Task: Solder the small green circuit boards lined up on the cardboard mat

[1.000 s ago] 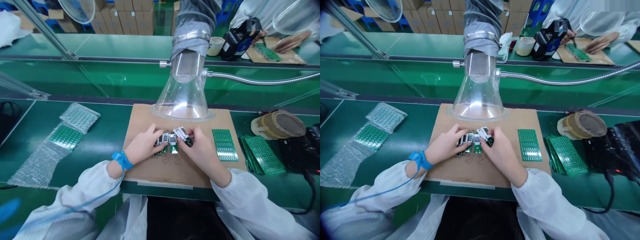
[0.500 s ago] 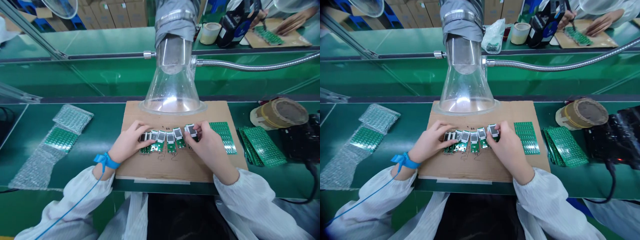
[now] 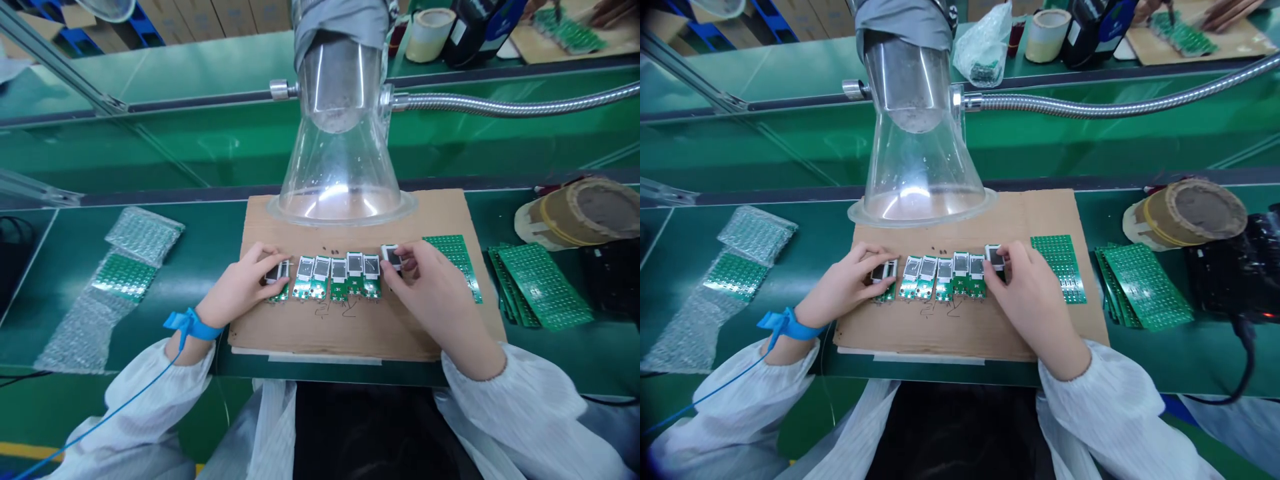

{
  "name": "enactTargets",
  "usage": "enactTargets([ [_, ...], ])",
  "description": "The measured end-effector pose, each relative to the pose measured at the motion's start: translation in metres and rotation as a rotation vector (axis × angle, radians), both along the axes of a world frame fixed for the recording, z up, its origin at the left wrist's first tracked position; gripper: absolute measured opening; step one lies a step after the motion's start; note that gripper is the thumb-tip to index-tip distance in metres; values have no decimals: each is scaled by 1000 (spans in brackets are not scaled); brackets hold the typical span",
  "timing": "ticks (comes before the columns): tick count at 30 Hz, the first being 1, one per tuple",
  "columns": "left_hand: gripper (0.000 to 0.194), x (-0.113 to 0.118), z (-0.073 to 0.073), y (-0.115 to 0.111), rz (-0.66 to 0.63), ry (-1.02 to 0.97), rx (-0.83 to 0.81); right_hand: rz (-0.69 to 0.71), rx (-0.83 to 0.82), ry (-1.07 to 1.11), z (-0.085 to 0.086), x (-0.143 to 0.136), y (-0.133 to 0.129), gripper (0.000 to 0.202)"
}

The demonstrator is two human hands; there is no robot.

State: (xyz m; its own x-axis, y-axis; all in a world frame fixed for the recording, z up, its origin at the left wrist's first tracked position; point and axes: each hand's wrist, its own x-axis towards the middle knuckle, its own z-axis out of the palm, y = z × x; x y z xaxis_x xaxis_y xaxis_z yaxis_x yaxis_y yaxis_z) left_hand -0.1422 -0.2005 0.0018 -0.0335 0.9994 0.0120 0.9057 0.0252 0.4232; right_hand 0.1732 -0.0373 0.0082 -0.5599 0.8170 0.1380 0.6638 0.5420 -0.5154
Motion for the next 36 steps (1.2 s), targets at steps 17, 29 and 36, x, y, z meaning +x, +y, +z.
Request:
enactTargets([
  [17,53,-38,3,-19,249,33,52,373,133,-33,1,-2,16,34],
  [29,45,-15,3,-8,136,-48,-69,547,169,-170,-14,-53,6,38],
  [36,49,-14,5,-8,129,-17,-96,588,156,-135,-18,-38,14,43],
])
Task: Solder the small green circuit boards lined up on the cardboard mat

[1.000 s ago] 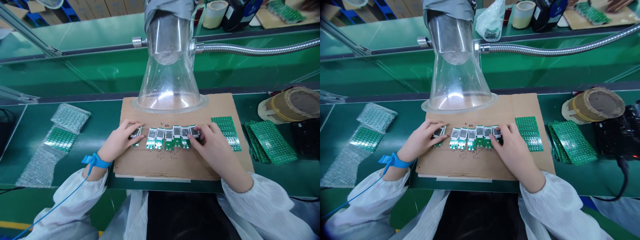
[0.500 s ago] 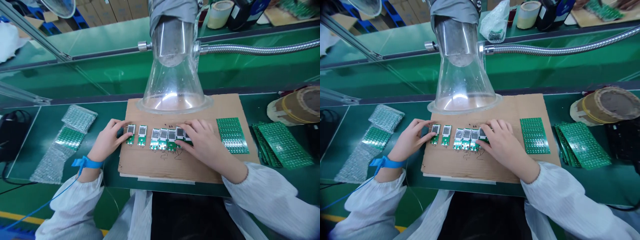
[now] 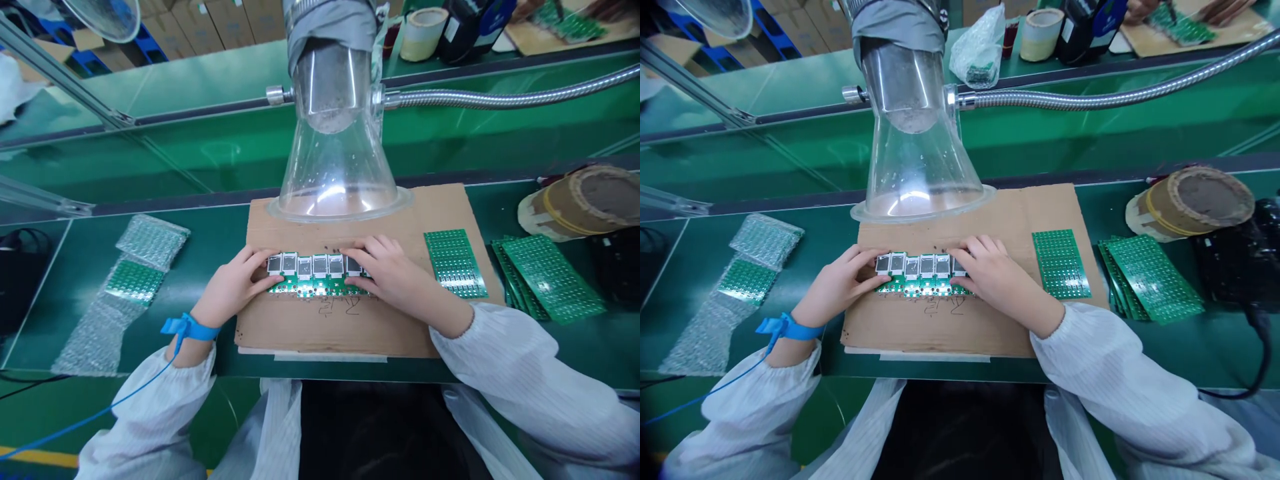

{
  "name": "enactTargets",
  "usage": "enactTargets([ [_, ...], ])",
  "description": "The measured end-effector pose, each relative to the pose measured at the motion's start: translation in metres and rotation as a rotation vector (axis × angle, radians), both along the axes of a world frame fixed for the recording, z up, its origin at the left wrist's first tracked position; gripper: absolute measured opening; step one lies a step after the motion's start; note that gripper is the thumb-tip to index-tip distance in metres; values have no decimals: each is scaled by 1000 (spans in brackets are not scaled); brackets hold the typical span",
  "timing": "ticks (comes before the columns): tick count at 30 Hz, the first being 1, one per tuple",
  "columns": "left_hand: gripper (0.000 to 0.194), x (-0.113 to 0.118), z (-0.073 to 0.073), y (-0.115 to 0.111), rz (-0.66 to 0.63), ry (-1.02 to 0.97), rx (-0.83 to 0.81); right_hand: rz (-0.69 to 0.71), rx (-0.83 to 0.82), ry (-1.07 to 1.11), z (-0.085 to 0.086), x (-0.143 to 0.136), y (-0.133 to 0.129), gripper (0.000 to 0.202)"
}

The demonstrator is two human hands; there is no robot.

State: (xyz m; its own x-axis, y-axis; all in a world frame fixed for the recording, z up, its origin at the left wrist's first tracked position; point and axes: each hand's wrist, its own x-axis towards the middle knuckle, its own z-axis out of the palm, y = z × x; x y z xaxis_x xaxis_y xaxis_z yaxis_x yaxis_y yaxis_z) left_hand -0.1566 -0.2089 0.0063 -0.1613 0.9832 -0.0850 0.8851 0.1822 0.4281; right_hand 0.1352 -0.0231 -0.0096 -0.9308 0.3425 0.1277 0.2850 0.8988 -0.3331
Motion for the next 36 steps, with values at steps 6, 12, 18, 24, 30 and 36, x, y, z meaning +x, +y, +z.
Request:
enactTargets([
  [6,47,5,1,2,6,44,3,13,-39,37,4,6,2,43],
  [12,49,5,0,0,2,84,13,-45,0,25,5,31,21,48],
  [18,46,9,1,6,1,109,22,-31,-24,40,-1,30,15,44],
  [24,44,9,2,2,-10,95,11,-68,-35,54,2,43,20,52],
  [30,42,8,-1,3,11,95,-4,-44,-134,76,0,64,30,44],
  [36,27,16,14,3,140,-15,108,-47,-28,77,2,47,22,57],
])
